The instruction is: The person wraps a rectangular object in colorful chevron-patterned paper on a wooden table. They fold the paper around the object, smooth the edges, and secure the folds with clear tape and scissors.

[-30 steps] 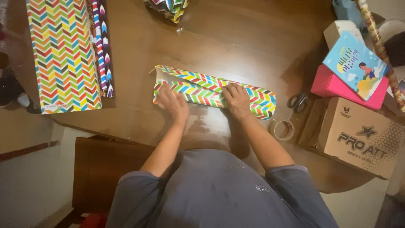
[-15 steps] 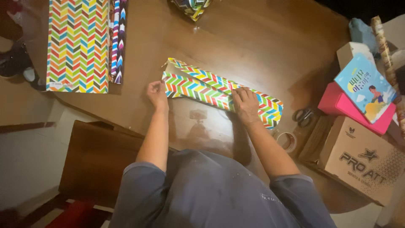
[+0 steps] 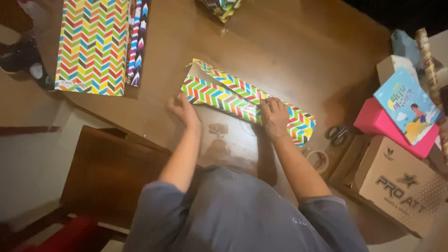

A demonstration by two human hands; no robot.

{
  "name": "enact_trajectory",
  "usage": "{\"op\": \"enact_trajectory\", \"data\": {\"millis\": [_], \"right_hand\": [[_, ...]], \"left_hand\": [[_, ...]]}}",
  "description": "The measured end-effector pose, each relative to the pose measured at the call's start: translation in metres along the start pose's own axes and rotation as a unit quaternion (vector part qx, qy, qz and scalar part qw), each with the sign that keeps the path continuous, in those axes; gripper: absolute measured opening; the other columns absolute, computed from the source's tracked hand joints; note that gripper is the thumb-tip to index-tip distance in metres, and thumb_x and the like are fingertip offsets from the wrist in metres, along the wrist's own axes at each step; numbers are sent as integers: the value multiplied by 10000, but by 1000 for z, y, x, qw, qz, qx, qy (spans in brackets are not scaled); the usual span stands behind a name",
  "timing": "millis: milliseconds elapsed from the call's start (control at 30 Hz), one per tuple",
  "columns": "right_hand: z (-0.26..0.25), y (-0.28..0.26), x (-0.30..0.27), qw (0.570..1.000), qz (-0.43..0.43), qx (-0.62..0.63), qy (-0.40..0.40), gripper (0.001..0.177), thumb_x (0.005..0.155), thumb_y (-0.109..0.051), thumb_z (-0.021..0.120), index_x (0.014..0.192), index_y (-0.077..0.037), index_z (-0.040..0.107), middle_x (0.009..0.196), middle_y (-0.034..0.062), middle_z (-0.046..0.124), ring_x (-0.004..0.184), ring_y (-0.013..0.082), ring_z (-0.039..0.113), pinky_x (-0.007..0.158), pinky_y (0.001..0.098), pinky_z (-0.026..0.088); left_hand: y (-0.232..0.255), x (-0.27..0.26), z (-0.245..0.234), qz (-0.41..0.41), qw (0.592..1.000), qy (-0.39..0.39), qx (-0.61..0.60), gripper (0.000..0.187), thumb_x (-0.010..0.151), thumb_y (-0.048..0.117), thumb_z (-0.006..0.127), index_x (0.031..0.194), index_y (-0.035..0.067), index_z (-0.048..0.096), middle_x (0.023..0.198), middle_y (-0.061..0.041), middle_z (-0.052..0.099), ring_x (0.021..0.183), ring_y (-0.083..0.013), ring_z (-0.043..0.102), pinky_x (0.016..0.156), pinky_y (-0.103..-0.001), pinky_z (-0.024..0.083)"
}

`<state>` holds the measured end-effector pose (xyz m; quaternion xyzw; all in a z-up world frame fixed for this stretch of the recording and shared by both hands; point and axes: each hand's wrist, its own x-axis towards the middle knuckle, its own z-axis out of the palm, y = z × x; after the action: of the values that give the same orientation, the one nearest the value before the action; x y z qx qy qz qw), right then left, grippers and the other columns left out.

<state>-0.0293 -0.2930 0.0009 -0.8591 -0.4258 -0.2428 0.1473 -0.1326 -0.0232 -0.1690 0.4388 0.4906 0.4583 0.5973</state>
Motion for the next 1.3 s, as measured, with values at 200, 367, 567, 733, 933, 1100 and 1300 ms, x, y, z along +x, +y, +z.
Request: {"op": "enact_trajectory", "data": {"millis": [200,367,567,733,933,1100,1300], "right_hand": [[1,0,2,1000,1,17,16,229,850,-116,776,1067,-65,722,1024,72,673,923,272,648,754,407,509],[1,0,-9,993,75,89,-5,161,865,-36,740,1016,-92,737,939,82,680,814,293,645,712,430,538],[-4,49,4,968,232,98,-3,140,937,-36,696,1056,-103,728,1001,100,708,841,298,697,711,437,567],[-29,57,6,991,104,-51,-64,438,839,0,633,1254,-119,700,1153,138,692,965,358,703,807,460,557],[-26,38,-2,876,293,236,-303,506,883,-228,762,1360,-119,634,1181,196,689,940,320,740,824,447,543],[3,44,7,825,373,338,-256,410,898,-182,734,1301,-116,701,1080,130,782,894,230,787,809,355,597],[36,49,35,835,359,317,-273,355,898,-162,732,1249,-110,735,1026,93,795,858,186,780,779,331,584]], "left_hand": [[25,-127,26,-377,908,-178,-40,904,780,282,836,1488,42,328,1269,-42,573,1124,-202,605,927,-379,524],[56,-146,53,-59,968,-177,166,994,728,194,923,1480,-49,320,1303,-195,559,1181,-304,571,1023,-425,452],[86,-135,77,-9,942,-206,263,965,753,223,863,1531,27,327,1368,-207,557,1263,-333,563,1091,-441,439],[76,-138,85,80,932,-240,260,868,847,151,805,1555,34,316,1477,-251,484,1356,-398,484,1126,-459,397],[37,-140,84,90,941,-284,160,812,974,124,643,1608,-47,167,1620,-325,296,1500,-424,359,1222,-422,336],[34,-144,84,65,935,-298,182,864,982,155,671,1607,-52,110,1660,-333,208,1555,-425,247,1251,-409,262],[67,-147,81,-52,915,-334,220,1010,895,181,722,1613,11,34,1645,-278,198,1522,-386,246,1214,-400,238]]}}
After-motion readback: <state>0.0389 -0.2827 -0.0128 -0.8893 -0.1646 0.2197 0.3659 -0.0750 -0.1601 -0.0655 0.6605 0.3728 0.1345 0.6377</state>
